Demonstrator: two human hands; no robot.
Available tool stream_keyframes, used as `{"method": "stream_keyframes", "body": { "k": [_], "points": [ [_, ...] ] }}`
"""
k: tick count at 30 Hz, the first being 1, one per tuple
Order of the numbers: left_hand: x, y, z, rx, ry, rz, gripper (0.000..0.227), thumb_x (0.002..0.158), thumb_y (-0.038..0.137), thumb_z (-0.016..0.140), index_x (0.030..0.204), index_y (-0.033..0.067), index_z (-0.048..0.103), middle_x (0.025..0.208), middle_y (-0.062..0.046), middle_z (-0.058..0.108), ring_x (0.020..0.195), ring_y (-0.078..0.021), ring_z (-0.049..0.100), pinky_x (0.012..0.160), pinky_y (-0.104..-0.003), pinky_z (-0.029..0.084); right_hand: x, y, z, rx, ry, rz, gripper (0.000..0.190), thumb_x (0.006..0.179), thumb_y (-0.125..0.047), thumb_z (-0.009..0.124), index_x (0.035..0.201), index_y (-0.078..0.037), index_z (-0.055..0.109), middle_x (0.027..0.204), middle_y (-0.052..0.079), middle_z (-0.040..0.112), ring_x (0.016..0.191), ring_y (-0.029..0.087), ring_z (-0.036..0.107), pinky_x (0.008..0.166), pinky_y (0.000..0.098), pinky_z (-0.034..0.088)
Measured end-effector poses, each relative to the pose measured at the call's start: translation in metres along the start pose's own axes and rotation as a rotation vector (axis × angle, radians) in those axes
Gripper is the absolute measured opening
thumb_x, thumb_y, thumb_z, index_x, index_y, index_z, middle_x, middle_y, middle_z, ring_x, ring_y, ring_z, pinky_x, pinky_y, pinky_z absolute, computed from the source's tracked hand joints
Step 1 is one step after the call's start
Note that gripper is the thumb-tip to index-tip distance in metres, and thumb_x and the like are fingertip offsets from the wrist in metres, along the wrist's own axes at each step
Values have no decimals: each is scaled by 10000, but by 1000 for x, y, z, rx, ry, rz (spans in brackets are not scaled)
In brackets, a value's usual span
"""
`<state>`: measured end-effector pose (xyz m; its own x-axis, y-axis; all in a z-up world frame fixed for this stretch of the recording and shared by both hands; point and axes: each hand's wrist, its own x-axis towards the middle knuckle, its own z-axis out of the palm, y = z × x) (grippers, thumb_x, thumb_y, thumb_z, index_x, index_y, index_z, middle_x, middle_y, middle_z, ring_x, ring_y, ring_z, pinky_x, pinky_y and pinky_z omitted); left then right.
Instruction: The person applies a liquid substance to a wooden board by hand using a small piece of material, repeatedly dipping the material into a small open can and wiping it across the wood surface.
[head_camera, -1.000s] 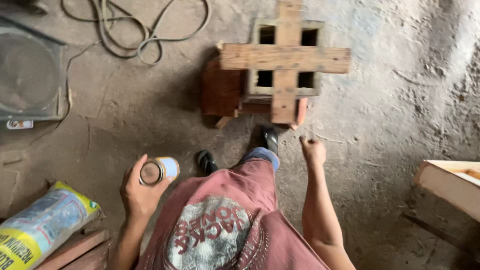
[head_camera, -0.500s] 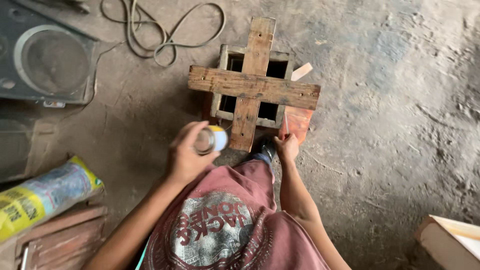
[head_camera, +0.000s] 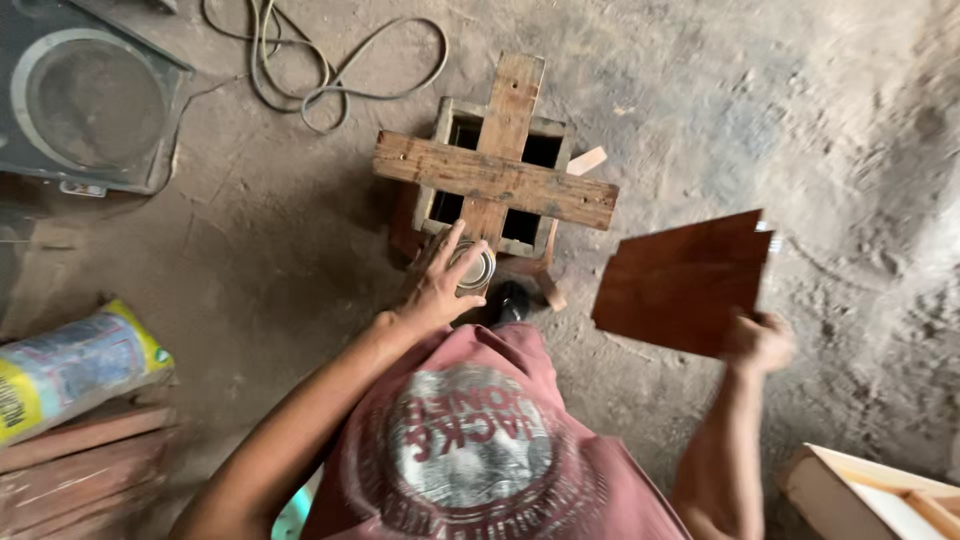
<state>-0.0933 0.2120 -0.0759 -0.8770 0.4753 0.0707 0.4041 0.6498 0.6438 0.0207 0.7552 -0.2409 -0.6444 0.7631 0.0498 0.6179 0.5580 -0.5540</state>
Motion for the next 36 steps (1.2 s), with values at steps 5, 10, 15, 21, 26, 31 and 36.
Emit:
{"method": "stream_keyframes", "body": {
  "k": [5,10,15,21,26,31,36],
  "points": [
    [-14,0,-21,-115,121,-61,916,722,317,914,1469,36,464,1567,-321,369,1436,-461,397,1152,-502,383,47,-31,-97,-201,11,-66,225,806,-282,870,845,-88,762,662,29,636,554,189,589,529,363,467],
    [-48,-42,-28,-142,379,-168,807,878,315,853,1517,5,471,1590,-313,433,1487,-451,431,1206,-495,414,36,-73,-136,-167,9,-32,206,836,-262,841,862,-83,743,683,26,636,571,183,594,538,358,472],
    [-44,-47,-20,-169,293,-1,975,717,262,914,1487,-4,378,1499,-292,437,1418,-434,433,1181,-510,396,-15,-120,-115,-94,-51,11,188,866,-243,813,879,-77,725,703,24,636,589,178,598,546,353,477],
    [-19,-22,18,-155,136,61,1135,652,187,938,1525,-62,257,1482,-411,355,1354,-503,402,1129,-528,356,-62,-135,-94,80,-172,125,168,903,-220,779,900,-70,704,728,21,636,609,171,604,557,347,483],
    [-17,-26,28,-45,269,96,976,747,125,911,1520,-70,349,1305,-304,525,1203,-441,514,1038,-533,452,-75,-137,-69,399,-280,276,152,933,-200,751,917,-64,685,748,18,635,626,165,609,565,342,488],
    [-72,-31,-14,-206,482,96,908,647,139,946,1414,6,479,1248,-210,593,1149,-389,596,976,-475,507,-73,-165,11,860,-568,373,137,963,-181,723,934,-59,667,769,16,635,644,160,614,574,337,493],
    [-146,-39,-47,-387,538,-318,850,715,192,902,1434,37,475,1292,-169,585,1163,-333,650,956,-429,577,-83,-149,61,898,-713,445,175,951,-215,710,971,-41,701,838,18,709,705,138,677,610,313,530]
  ]
}}
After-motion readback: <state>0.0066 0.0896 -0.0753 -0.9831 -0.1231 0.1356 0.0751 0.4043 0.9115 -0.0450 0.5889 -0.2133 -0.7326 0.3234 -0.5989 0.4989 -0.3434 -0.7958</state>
